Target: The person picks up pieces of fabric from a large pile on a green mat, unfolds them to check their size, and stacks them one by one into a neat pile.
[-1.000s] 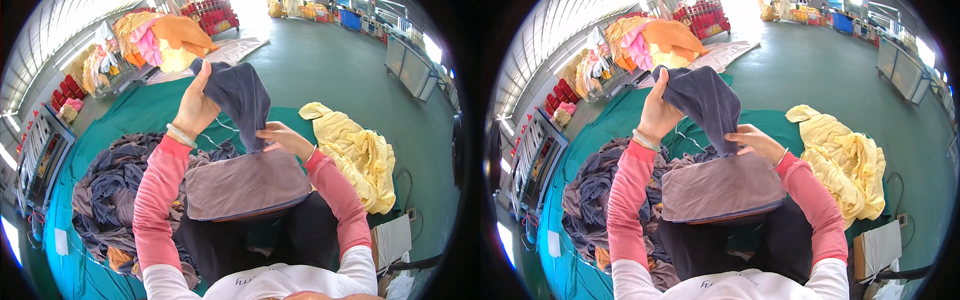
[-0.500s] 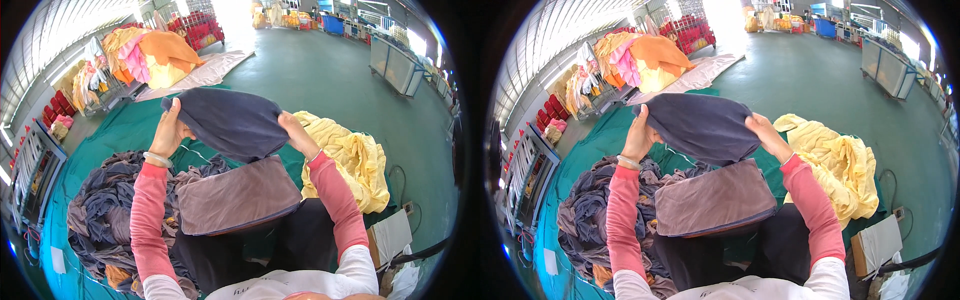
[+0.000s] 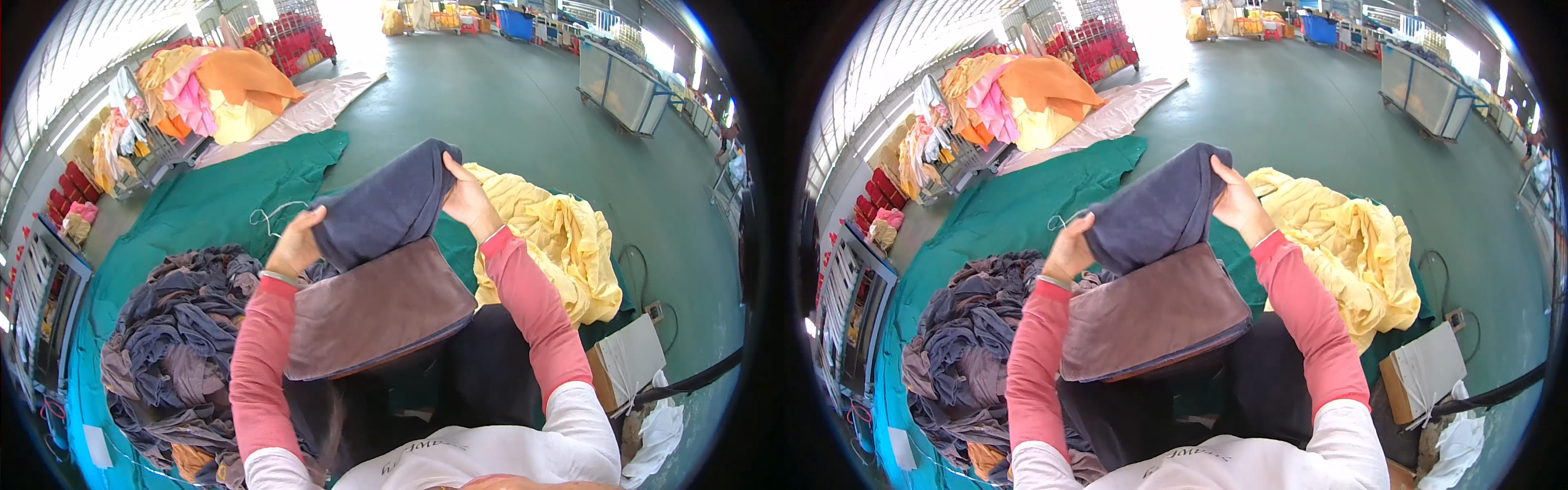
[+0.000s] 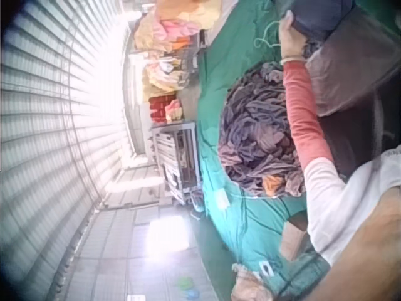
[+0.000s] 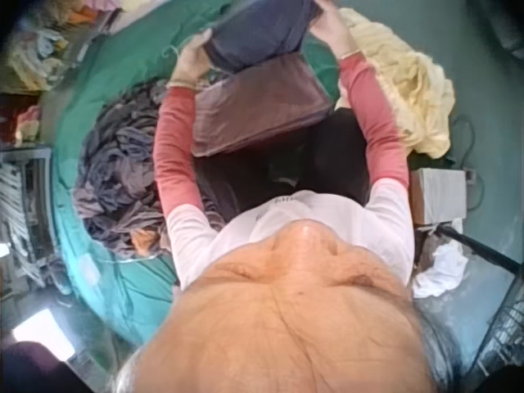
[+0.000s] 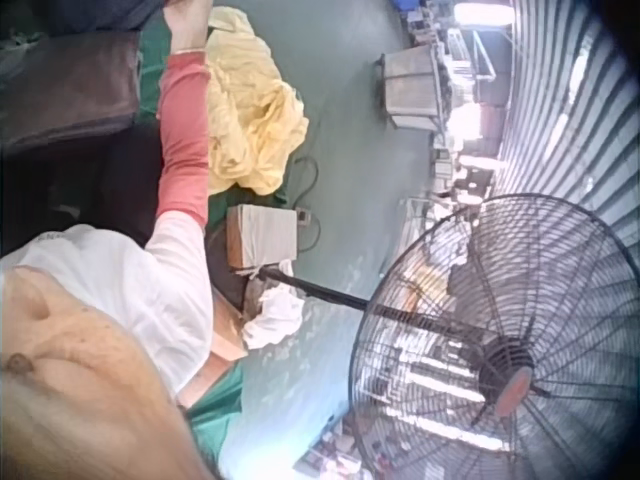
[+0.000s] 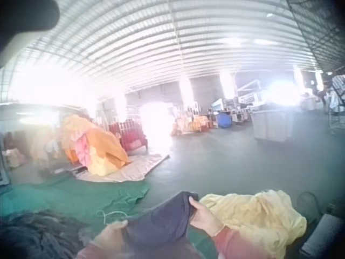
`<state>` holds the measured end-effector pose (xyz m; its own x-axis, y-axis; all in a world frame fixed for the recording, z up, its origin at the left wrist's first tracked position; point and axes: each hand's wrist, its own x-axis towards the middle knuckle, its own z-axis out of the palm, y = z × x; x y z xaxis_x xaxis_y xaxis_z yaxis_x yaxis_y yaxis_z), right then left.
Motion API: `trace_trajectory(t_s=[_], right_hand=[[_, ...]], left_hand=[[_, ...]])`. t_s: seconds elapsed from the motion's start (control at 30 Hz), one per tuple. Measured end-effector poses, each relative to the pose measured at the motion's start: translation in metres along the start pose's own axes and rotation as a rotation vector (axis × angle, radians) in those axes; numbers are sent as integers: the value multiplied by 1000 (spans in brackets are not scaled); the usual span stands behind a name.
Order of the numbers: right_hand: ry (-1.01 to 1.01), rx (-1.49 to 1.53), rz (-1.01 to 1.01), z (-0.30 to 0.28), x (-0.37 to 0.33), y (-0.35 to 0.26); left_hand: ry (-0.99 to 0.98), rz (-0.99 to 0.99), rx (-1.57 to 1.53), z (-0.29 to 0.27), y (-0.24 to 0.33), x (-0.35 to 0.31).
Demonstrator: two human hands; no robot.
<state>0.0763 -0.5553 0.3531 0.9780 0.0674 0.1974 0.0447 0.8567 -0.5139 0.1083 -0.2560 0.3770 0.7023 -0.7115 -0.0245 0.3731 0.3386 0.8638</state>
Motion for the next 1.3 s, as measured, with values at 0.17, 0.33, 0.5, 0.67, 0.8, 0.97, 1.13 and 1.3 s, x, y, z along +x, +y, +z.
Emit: trace_trajectory(t_s=[0.17, 0.33, 0.5, 0.67, 0.8, 0.97, 1.13, 1.3], right_hand=[[169, -264, -167, -7, -7, -19], [152, -322, -236, 3, -9, -26], [80, -344, -289, 10, -12, -41], [240, -630, -485, 0, -7, -40], [265, -497, -502, 1, -13, -49], [-71, -332, -530, 30, -49, -68], [-195, -507, -666, 57, -145, -64], [-475, -716, -410, 43, -213, -53]], left_hand=[[248, 170, 53, -31, 39, 1], [318, 492, 329, -20, 62, -8], [425, 734, 429, -11, 68, -14], [587, 810, 536, -23, 57, -11], [423, 935, 426, 2, 54, -16], [269, 979, 335, 13, 66, -63], [312, 987, 884, 57, 43, -163], [-348, 653, 736, 52, 4, -218]])
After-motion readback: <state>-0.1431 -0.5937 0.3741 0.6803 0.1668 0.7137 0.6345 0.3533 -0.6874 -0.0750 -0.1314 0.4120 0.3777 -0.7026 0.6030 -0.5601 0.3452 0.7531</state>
